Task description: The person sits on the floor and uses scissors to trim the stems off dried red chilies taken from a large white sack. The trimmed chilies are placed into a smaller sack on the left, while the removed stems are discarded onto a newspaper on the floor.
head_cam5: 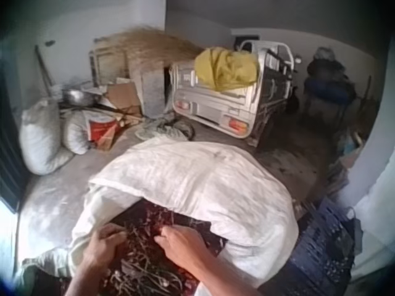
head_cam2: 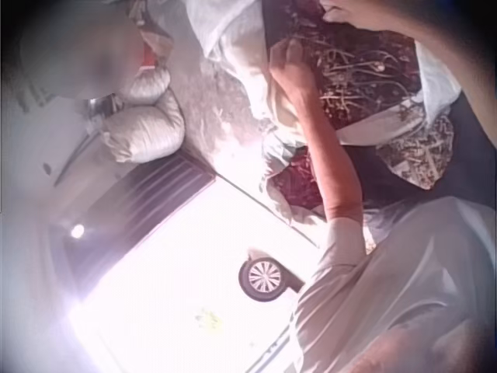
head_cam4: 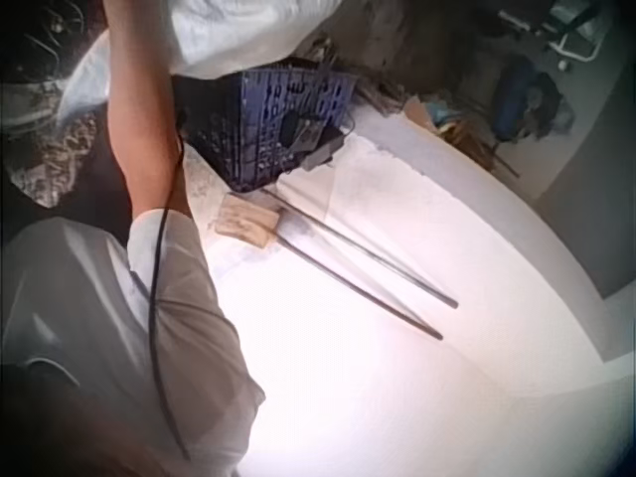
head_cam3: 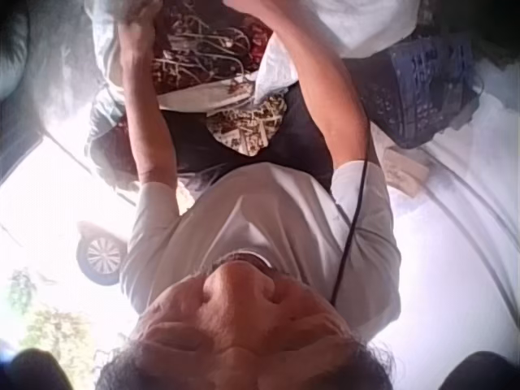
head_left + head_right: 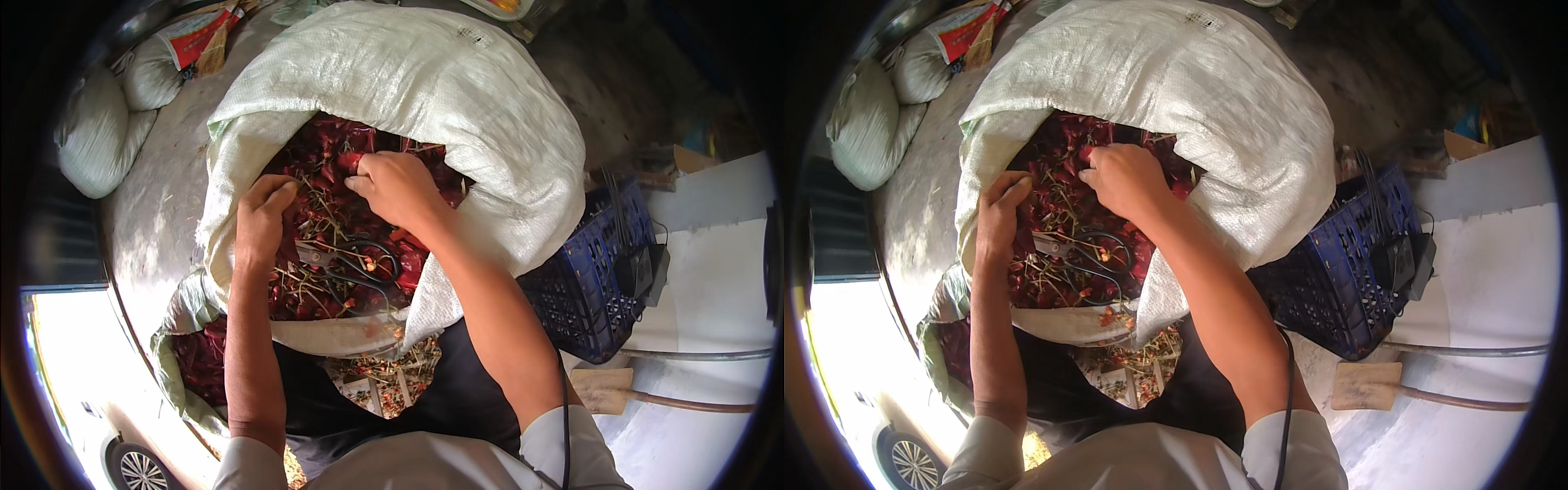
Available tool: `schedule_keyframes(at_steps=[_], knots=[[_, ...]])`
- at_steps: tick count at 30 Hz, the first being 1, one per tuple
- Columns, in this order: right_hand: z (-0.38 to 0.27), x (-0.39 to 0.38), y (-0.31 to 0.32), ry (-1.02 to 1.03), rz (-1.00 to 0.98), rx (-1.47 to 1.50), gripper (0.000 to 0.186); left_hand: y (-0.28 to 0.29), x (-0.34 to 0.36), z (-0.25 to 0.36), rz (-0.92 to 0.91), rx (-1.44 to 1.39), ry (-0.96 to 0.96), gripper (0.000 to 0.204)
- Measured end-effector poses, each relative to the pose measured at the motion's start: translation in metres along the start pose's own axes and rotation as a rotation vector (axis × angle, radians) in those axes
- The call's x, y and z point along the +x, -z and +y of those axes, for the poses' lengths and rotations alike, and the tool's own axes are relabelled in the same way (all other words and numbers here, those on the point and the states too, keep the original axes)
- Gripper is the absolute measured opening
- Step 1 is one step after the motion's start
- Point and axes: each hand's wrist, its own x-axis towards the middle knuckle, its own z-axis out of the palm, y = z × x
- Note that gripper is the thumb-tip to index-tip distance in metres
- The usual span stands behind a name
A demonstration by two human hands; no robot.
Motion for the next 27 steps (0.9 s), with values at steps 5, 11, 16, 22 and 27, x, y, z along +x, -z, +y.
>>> schedule_keyframes(at_steps=[5,11,16,22,27], knots=[[-0.027,-0.026,0.001,0.095,0.07,0.179,0.026,-0.013,-0.011,0.012,-0.106,-0.138,0.095,0.029],[-0.04,-0.029,-0.005,0.089,0.038,0.384,0.027,-0.008,-0.007,0.009,-0.227,-0.023,-0.156,0.048],[-0.036,-0.021,0.017,-0.199,-0.103,0.887,0.036,-0.017,-0.021,0.022,-0.416,0.002,-0.131,0.045],[-0.038,-0.02,0.011,-0.122,-0.065,1.022,0.024,-0.025,-0.014,0.013,-0.278,0.075,-0.19,0.035],[-0.033,-0.014,0.006,0.205,0.192,0.432,0.024,-0.023,-0.01,0.007,-0.35,0.033,-0.171,0.032]])
